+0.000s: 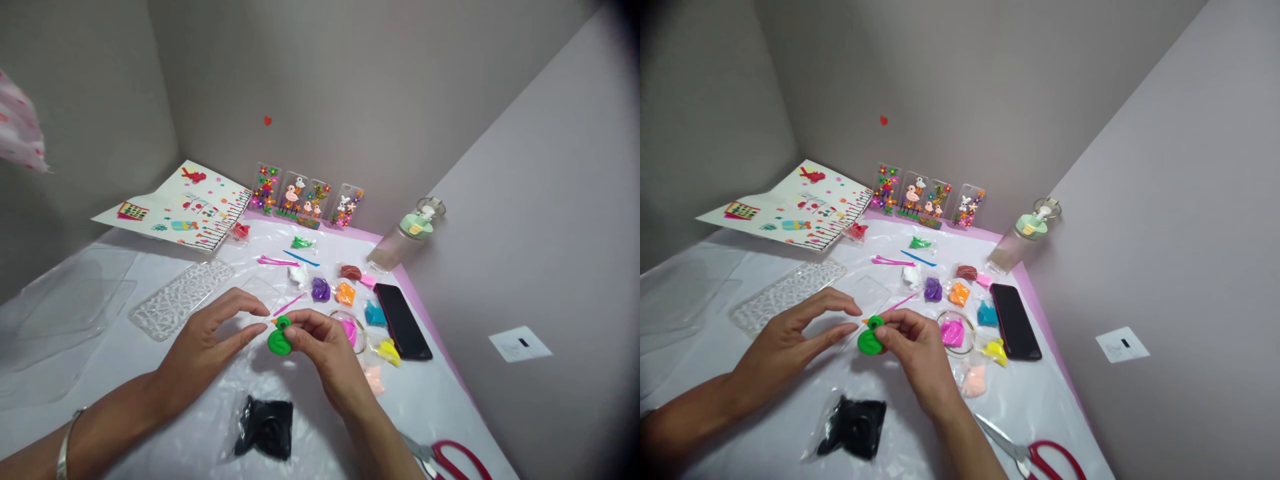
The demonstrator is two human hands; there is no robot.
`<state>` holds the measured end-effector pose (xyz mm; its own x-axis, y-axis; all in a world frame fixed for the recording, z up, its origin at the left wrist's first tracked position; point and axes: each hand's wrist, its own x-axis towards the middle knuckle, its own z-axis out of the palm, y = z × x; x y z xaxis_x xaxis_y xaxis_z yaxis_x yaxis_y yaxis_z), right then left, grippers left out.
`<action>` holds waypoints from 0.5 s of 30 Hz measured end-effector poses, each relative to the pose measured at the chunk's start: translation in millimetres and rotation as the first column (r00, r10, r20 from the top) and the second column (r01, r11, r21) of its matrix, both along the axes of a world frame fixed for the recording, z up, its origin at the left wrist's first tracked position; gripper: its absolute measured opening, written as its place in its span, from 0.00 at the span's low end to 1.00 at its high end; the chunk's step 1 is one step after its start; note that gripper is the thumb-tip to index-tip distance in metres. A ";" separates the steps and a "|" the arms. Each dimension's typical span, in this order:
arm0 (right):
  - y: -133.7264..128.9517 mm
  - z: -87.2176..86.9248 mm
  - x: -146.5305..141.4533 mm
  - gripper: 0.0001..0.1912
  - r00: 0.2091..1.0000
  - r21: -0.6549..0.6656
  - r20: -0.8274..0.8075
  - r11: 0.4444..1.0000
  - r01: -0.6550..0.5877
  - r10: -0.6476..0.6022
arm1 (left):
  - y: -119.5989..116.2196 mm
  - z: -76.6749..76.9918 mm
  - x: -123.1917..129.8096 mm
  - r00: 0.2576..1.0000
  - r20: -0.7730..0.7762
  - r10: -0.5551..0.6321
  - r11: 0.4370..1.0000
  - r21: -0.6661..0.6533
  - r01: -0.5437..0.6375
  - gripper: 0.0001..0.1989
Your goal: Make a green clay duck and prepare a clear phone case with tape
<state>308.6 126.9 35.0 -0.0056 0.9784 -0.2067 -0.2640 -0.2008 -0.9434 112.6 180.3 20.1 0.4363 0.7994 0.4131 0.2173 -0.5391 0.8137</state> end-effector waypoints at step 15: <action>0.5 0.4 -2.3 0.16 0.999 -0.044 -0.027 0.999 -0.021 0.019 | -0.9 -2.9 -0.7 0.996 0.012 -0.085 0.993 0.086 0.084 0.07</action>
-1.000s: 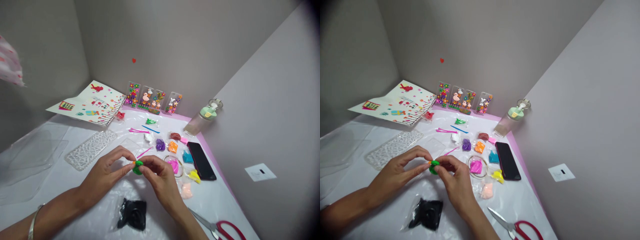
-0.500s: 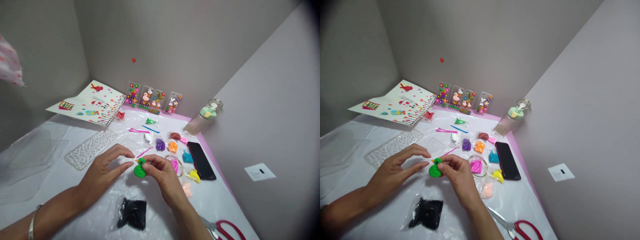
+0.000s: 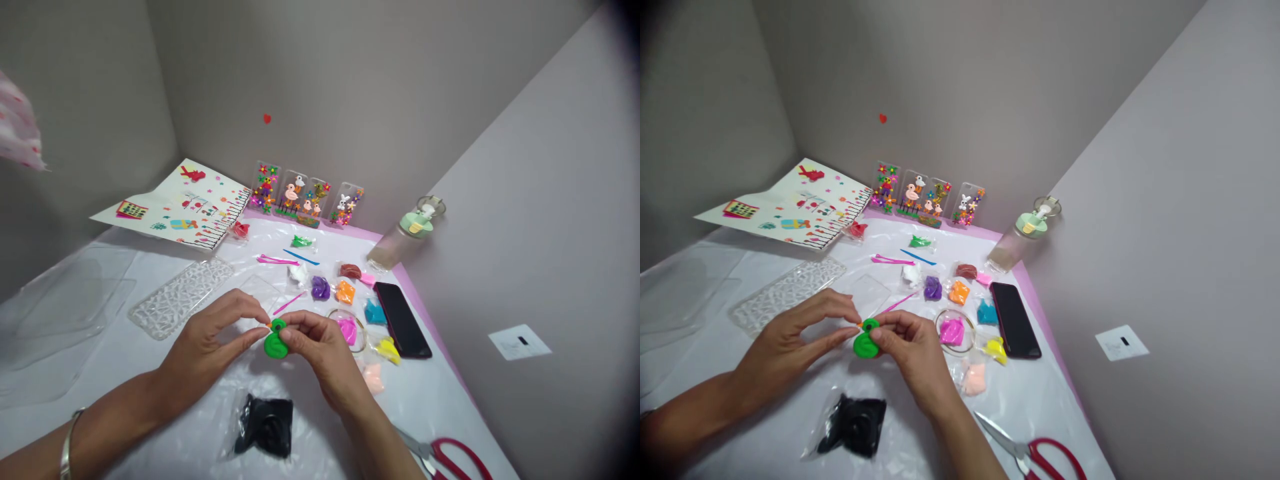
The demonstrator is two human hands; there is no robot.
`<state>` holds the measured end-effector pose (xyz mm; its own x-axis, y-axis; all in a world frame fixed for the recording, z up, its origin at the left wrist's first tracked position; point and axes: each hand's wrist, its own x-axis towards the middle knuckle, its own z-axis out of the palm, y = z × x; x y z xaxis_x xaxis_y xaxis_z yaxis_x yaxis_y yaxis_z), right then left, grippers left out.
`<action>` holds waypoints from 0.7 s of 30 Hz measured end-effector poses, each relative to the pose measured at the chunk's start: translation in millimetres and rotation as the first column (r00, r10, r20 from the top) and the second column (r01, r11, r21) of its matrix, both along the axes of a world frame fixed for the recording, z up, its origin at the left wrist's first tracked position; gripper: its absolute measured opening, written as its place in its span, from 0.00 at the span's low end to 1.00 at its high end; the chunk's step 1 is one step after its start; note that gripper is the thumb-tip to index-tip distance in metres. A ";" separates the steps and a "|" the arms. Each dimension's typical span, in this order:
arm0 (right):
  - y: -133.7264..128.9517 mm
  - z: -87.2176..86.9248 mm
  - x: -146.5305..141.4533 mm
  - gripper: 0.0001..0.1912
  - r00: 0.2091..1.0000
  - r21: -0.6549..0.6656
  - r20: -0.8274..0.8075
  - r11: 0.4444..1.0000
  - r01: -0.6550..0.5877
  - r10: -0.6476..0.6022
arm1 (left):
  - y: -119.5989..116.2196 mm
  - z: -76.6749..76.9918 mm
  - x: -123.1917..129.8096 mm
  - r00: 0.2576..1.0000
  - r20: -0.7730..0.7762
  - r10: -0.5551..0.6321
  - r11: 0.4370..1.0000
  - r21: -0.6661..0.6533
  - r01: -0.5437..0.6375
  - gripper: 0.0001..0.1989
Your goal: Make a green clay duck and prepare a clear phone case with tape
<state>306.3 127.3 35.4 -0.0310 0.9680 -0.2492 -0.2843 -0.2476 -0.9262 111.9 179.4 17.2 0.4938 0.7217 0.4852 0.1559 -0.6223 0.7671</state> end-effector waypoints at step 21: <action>1.0 -2.3 0.5 0.15 1.000 0.008 -0.009 1.000 -0.010 0.010 | 1.7 -2.9 -1.0 1.000 -0.019 0.019 0.998 0.054 -0.018 0.07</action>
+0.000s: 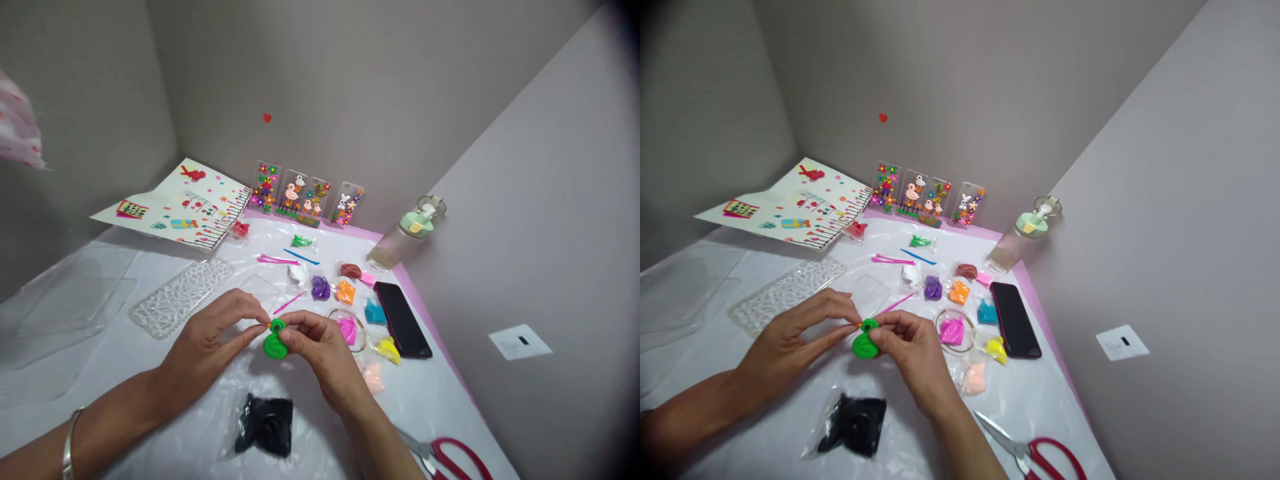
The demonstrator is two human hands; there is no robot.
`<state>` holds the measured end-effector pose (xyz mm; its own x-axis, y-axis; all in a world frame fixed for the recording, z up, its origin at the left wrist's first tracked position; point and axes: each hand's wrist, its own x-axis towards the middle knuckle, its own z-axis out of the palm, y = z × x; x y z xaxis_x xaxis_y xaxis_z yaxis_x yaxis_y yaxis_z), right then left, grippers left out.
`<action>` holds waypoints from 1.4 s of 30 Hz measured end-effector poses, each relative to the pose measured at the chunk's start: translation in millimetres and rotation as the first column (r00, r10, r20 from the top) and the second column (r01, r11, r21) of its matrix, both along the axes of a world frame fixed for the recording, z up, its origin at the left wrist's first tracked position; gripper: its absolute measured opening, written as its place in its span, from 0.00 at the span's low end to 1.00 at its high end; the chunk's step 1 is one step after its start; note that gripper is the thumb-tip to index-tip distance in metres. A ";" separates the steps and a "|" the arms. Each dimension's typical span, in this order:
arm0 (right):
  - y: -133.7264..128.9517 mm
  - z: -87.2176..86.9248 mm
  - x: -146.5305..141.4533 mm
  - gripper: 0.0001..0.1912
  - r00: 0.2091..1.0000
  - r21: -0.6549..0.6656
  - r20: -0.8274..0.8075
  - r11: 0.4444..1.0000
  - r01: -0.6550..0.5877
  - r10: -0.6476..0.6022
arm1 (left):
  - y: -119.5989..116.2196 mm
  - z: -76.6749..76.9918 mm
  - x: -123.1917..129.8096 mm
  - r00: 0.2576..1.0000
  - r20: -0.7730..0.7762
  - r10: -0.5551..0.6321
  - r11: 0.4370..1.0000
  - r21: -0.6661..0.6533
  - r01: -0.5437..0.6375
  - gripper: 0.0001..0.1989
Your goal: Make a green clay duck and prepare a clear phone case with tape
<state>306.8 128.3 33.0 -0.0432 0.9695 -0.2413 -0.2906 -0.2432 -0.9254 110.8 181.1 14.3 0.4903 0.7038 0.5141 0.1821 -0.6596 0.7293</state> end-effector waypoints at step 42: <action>-2.3 5.4 -0.6 0.11 0.997 0.056 0.060 0.998 0.037 -0.041 | 1.3 0.7 -2.3 0.998 -0.025 0.059 0.998 0.018 -0.059 0.08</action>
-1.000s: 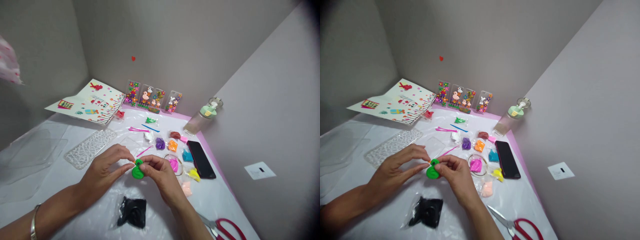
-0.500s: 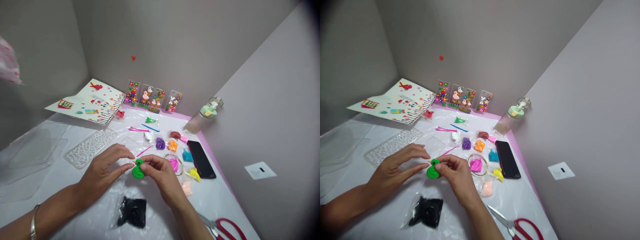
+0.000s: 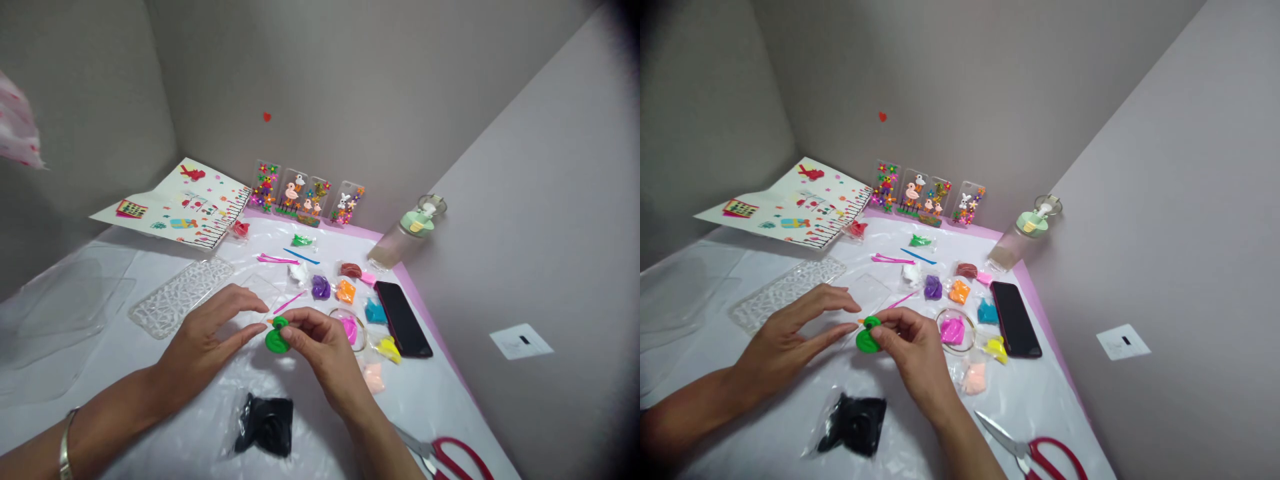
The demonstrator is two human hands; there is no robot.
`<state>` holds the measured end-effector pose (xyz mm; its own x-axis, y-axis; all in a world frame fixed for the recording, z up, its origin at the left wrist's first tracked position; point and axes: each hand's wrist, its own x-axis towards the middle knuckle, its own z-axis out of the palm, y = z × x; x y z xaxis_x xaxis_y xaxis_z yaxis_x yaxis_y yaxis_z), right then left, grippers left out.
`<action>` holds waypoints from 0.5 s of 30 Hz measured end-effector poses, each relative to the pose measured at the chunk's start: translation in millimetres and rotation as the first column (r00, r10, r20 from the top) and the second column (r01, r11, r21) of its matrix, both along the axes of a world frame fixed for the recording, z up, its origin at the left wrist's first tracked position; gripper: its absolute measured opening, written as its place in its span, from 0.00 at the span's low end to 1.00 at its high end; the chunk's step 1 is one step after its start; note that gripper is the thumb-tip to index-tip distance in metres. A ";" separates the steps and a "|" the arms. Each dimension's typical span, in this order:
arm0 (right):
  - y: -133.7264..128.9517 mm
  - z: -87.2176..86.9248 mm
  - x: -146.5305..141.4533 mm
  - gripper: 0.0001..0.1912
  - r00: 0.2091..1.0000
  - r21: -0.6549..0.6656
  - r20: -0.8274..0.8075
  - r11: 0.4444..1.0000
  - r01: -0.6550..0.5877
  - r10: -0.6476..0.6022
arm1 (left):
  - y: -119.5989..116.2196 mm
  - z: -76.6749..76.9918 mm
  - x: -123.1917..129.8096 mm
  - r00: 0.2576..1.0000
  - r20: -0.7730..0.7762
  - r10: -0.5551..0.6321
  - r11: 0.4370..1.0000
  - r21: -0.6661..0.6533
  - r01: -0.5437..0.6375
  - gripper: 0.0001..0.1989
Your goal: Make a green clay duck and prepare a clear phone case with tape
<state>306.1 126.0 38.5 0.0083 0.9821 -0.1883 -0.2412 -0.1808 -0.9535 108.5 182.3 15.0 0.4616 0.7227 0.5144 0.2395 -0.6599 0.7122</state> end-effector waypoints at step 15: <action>-3.1 0.9 -5.2 0.08 0.988 0.083 0.156 0.996 -0.014 0.001 | 0.4 10.7 4.5 0.998 0.005 -0.055 0.968 -0.244 0.055 0.03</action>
<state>301.0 122.9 39.3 0.0235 0.9944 -0.1027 -0.0872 -0.1003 -0.9911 113.0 182.7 25.8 0.5049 0.7996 0.3253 0.2090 -0.4788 0.8527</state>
